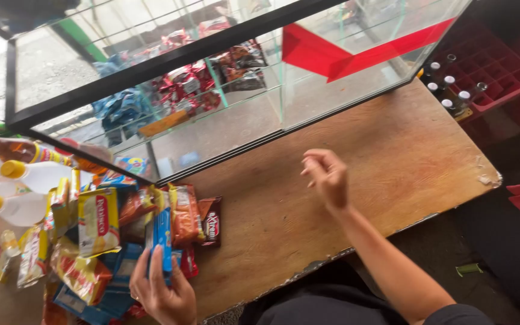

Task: The person sorts packaged snack bars and biscuits piled on a wooden counter, turning some packages over, and places them one by one into a glass display case behind the counter.

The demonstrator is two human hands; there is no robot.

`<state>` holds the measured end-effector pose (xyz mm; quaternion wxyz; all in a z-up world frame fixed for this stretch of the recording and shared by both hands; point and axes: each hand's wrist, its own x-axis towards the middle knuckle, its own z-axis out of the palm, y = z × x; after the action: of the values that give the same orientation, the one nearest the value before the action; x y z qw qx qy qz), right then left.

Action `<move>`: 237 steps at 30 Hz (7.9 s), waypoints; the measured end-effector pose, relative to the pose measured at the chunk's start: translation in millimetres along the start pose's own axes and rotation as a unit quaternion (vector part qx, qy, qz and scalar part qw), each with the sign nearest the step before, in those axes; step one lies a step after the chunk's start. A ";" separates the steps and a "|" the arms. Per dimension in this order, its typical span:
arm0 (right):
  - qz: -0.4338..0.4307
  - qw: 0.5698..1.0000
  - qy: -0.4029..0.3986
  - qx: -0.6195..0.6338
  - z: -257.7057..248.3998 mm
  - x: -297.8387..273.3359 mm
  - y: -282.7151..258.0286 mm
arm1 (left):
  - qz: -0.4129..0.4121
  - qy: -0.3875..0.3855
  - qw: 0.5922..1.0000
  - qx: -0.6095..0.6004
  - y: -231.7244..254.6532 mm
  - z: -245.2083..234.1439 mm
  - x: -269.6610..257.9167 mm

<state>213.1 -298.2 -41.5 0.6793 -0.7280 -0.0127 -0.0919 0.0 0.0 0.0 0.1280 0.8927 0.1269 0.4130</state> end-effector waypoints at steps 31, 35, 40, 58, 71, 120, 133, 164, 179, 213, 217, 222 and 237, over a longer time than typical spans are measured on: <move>-0.185 0.980 0.078 -0.011 -183.4 169.3 68.0 | -0.395 0.066 0.841 -0.363 205.3 127.0 -56.2; -0.096 0.995 0.004 0.040 -147.5 132.1 49.0 | -0.473 0.046 0.733 -0.486 191.9 120.0 -49.6; -0.037 0.981 -0.190 0.018 -84.5 61.8 22.7 | -0.437 0.024 0.702 -0.562 177.5 101.9 -28.4; 0.030 0.944 -0.326 -0.046 64.3 -70.6 0.2 | -0.135 -0.042 0.968 -0.209 7.5 -32.3 -29.0; -0.094 0.973 -0.168 -0.130 84.5 -91.1 5.1 | 0.053 -0.105 0.993 0.032 -59.5 -30.2 -52.3; -0.388 0.665 -0.491 -0.408 165.4 -71.6 -91.3 | 0.029 -0.151 0.977 0.150 -158.1 -67.8 56.3; -0.323 0.769 -0.417 -0.363 109.7 -55.7 -76.1 | 0.127 -0.112 0.984 -0.056 -52.9 -28.0 47.4; 0.070 0.955 -0.287 0.009 112.4 -101.0 -54.9 | -0.229 -0.192 0.790 -0.535 -3.0 37.2 92.9; 0.043 0.911 -0.406 0.059 86.3 -142.9 -67.6 | -0.358 -0.218 0.532 -0.736 8.4 4.1 -35.2; 0.075 0.897 -0.430 -0.073 88.6 17.9 -85.9 | -0.371 0.052 0.841 -0.389 -91.0 -80.4 -76.9; 0.074 0.942 -0.327 0.004 71.1 33.7 -52.3 | -0.363 0.123 0.878 -0.288 -117.0 -68.1 -102.8; 0.066 0.972 -0.223 0.038 91.2 48.8 -52.2 | -0.412 0.207 0.875 -0.149 -120.0 -40.4 -114.6; 0.000 0.964 -0.193 -0.184 256.7 206.2 39.7 | -0.301 0.208 0.925 0.103 -132.5 -19.4 -117.3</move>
<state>451.4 -68.8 -65.0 0.5181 -0.8445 -0.1263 0.0500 -104.5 87.3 -114.7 0.1245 0.7150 0.4548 0.5161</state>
